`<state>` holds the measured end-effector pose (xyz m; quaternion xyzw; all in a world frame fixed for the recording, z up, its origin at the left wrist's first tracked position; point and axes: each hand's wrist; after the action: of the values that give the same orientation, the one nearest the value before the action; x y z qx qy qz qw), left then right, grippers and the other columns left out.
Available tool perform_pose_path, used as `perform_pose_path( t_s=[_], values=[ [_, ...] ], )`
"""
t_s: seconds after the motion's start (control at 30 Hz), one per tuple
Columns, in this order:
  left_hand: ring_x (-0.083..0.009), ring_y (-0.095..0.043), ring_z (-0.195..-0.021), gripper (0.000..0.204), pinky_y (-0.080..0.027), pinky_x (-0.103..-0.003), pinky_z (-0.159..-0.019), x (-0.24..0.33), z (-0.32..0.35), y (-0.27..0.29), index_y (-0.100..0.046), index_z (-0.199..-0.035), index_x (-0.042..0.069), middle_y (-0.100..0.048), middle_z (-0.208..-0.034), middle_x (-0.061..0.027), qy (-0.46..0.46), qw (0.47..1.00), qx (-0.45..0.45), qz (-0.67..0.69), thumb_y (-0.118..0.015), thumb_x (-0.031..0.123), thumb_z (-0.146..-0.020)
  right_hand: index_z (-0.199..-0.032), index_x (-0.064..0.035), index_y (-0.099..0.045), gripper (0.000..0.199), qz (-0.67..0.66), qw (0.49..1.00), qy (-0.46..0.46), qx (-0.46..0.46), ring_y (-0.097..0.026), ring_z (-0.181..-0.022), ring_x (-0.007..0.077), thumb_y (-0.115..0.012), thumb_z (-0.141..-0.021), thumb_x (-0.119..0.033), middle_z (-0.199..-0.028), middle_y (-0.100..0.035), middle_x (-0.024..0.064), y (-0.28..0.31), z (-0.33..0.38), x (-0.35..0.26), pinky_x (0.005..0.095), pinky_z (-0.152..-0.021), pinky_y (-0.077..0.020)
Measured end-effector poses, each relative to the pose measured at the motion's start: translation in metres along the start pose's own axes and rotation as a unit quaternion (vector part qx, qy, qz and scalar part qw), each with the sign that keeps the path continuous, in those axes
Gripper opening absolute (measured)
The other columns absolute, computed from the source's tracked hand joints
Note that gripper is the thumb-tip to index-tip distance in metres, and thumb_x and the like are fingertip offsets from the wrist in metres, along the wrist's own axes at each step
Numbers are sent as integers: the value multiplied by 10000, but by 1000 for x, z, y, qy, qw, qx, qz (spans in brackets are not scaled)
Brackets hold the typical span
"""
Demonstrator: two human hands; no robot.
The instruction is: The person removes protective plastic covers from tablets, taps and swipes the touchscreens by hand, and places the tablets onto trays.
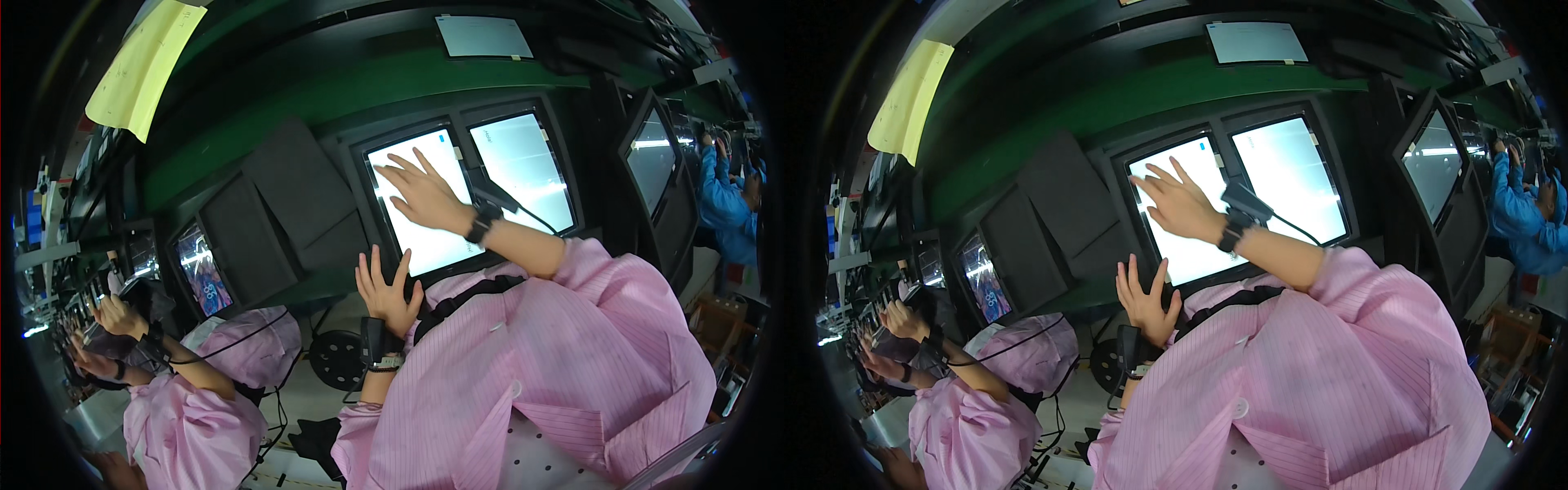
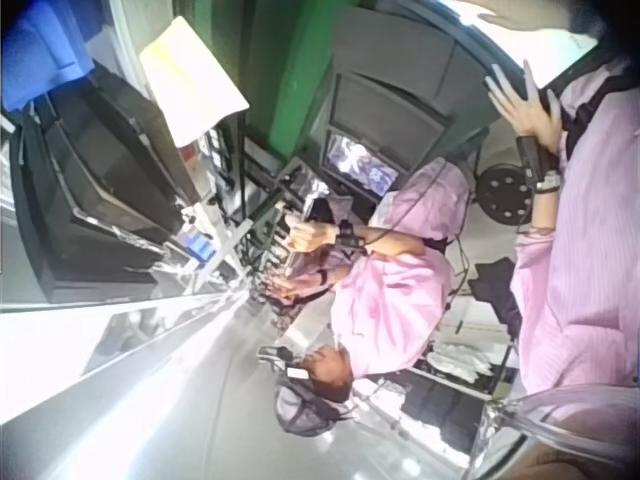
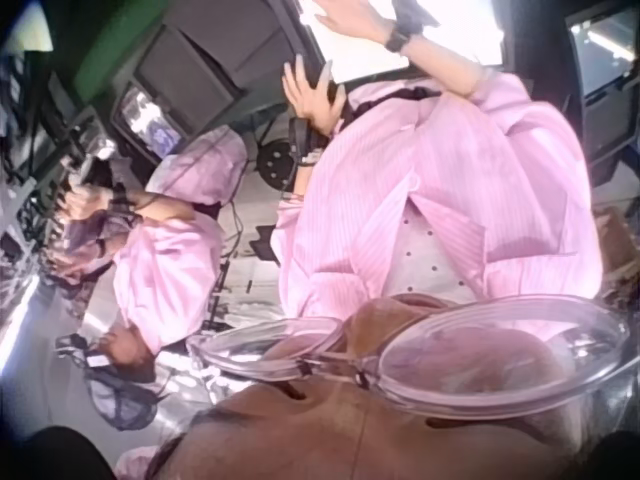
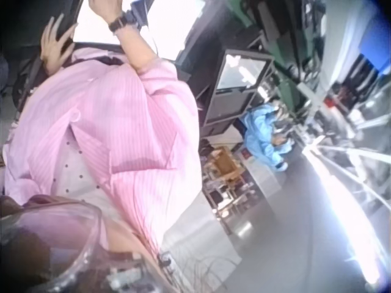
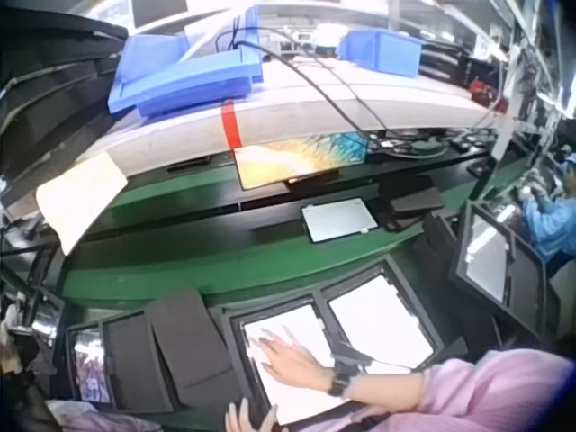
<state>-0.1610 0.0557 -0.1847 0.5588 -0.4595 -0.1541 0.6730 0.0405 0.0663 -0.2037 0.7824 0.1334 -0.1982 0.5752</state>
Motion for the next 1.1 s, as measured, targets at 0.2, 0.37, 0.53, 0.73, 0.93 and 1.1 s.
perform_pose_path(
  t_s=[0.2, 0.37, 0.53, 0.73, 0.93, 1.1],
  values=[
    [-415, -187, -1242, 623, -217, -497, -979, -2, 8, -4, -402, -1256, 102, -215, -1343, -224, 67, 993, 88, 46, -627, 130, -676, -1149, 52, -438, 406, 59, 995, -75, 21, -447, -1123, 228, -483, -803, -156, -1148, -514, 142, 27, -19, 24, 469, -1031, -167],
    [-401, -174, -1248, 709, -193, -494, -992, -5, 1, -5, -314, -1290, 45, -198, -1350, -221, 111, 981, 135, 83, -622, 87, -652, -1277, -1, -294, 593, 24, 988, -66, -136, -312, -1234, 256, -550, -789, -220, -1300, -359, 158, 44, 15, 59, 492, -1043, -118],
    [-402, -159, -1254, 782, -179, -499, -1002, -10, -7, -5, -220, -1314, 13, -179, -1354, -229, 112, 977, 143, 113, -621, 97, -648, -1374, -109, -100, 1072, 68, 942, -31, -328, -80, -1324, 265, -778, -567, -301, -1422, -121, 125, 77, 58, 23, 527, -1042, -70],
    [-380, -178, -1243, 772, -167, -467, -1009, 0, -25, -7, -236, -1312, 15, -196, -1344, -215, 94, 978, 136, 128, -604, 62, -634, -1356, -106, -180, 957, -48, 979, -172, -101, -91, -1313, 327, -753, -593, -183, -1409, -138, 151, 86, 89, 23, 525, -1036, -90],
    [-222, -583, -622, 345, -470, -301, -548, 32, -71, -32, -513, -1113, 9, -576, -727, -123, 84, 939, -112, 313, -529, 106, -782, -1197, -36, -388, 559, 83, 931, -316, 163, -242, -1247, 349, -639, -700, -80, -1301, -311, 179, 94, 152, 73, 418, -992, -248],
    [-152, -524, -377, 595, -423, -248, -376, 90, -116, -49, -254, -1269, -92, -570, -562, -87, 146, 836, -348, 398, -505, 223, -832, -1127, -34, -457, 415, 117, 893, -406, 153, -253, -1244, 344, -590, -758, -169, -1294, -323, 183, 96, 200, 103, 425, -985, -262]
  ],
)
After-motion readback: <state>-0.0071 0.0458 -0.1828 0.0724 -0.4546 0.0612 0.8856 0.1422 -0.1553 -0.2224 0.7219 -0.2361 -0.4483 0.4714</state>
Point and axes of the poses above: each hand's wrist, its own z-axis away from the middle knuckle, its own y-axis out of the back of the hand, x = y × z
